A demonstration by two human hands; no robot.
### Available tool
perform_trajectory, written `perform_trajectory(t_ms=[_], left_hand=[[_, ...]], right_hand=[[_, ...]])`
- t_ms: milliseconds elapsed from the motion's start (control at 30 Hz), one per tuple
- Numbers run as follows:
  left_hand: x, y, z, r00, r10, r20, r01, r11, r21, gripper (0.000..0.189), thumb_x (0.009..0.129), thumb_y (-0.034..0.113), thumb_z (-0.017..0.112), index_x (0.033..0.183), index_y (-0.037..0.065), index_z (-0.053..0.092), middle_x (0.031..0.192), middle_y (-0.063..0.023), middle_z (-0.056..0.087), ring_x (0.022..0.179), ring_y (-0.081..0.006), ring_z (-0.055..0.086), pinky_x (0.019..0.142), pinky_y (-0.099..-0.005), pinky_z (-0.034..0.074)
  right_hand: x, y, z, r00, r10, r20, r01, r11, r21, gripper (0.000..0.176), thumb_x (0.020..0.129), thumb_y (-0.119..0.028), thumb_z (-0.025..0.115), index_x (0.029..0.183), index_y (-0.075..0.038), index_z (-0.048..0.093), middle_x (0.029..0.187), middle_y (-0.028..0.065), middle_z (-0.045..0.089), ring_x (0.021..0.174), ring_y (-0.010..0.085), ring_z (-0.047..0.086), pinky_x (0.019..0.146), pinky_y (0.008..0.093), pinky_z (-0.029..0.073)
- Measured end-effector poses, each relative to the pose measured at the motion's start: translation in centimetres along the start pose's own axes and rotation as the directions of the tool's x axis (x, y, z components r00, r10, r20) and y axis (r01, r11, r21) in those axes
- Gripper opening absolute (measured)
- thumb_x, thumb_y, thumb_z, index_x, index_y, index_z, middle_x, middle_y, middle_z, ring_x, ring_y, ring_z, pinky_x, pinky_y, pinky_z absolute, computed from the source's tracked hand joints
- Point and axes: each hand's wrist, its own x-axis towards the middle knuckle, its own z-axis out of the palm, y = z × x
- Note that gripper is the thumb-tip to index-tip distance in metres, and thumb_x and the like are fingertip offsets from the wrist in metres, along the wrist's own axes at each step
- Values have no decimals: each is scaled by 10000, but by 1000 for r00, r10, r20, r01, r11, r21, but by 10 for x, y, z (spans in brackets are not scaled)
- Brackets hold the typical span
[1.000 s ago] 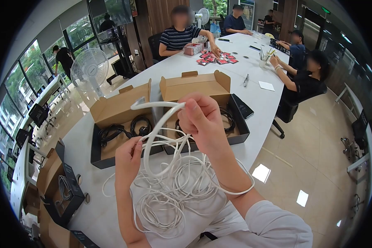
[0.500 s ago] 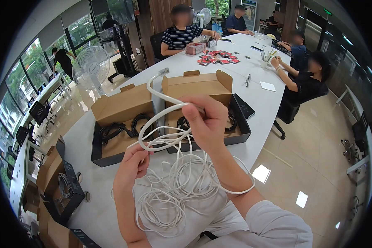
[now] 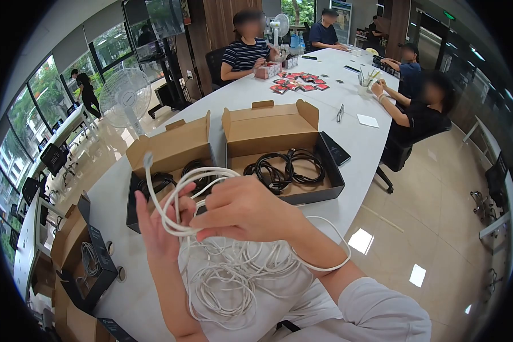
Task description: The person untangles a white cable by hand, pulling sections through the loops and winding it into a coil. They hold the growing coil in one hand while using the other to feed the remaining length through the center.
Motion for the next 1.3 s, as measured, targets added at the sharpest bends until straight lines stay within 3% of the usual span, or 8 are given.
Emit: perform_trajectory(t_ms=[133,267,400,800,900,1000,1167,1300], left_hand=[[-3,4,7,981,192,-5,-192,981,11,932,852,703,401,1284,-123,409,804,-70,554,704,-148,558,571,-247,437],[-12,10,-6,966,242,90,-251,961,115,684,922,382,548,1353,-103,330,888,-50,531,678,-110,517,543,-228,432],[-24,19,5,978,165,129,-187,966,181,465,983,273,478,1311,-48,409,621,37,402,430,-24,324,371,-185,249],[-23,1,19,917,398,17,-250,542,802,274,993,270,482,1001,4,546,648,61,417,541,-7,291,486,-179,224],[-28,1,32,950,307,53,-243,622,744,263,996,233,452,1015,-6,560,694,53,448,564,-14,303,502,-179,237],[-38,5,40,987,161,31,-141,738,660,279,991,221,425,1057,-13,563,708,56,450,561,-14,303,501,-175,243],[-39,5,43,982,164,89,-182,740,647,291,989,239,442,1133,-4,508,737,31,488,559,-19,330,487,-176,255],[-32,0,42,969,216,122,-246,766,594,282,974,233,500,1144,9,470,763,7,515,569,-26,365,492,-171,288]], right_hand=[[-4,0,6,945,94,313,-93,996,-19,133,802,-256,668,811,-124,666,658,24,542,699,214,570,684,365,415],[-11,7,20,876,149,458,-112,988,-108,132,800,-258,662,801,-126,668,673,19,557,774,210,576,779,358,404],[-11,7,28,810,203,550,-110,974,-199,160,791,-265,666,847,-115,679,718,26,582,824,212,582,809,354,406],[-5,-4,19,907,220,359,-338,889,309,415,756,-203,737,1117,-61,589,941,95,593,912,273,559,799,389,456],[7,-10,13,993,118,-20,-118,993,-19,392,750,-167,715,1088,-35,568,1042,109,566,1010,320,529,849,407,431],[11,-10,18,991,108,-82,-121,977,-176,472,744,-173,715,1157,-40,529,1067,97,547,999,335,507,866,409,417],[2,1,18,964,205,172,-185,975,-127,530,761,-160,705,1242,-53,510,1066,92,595,962,280,580,805,391,465],[-2,5,15,972,224,70,-217,971,-96,504,758,-154,703,1223,-74,526,822,67,596,758,269,594,650,363,481]])
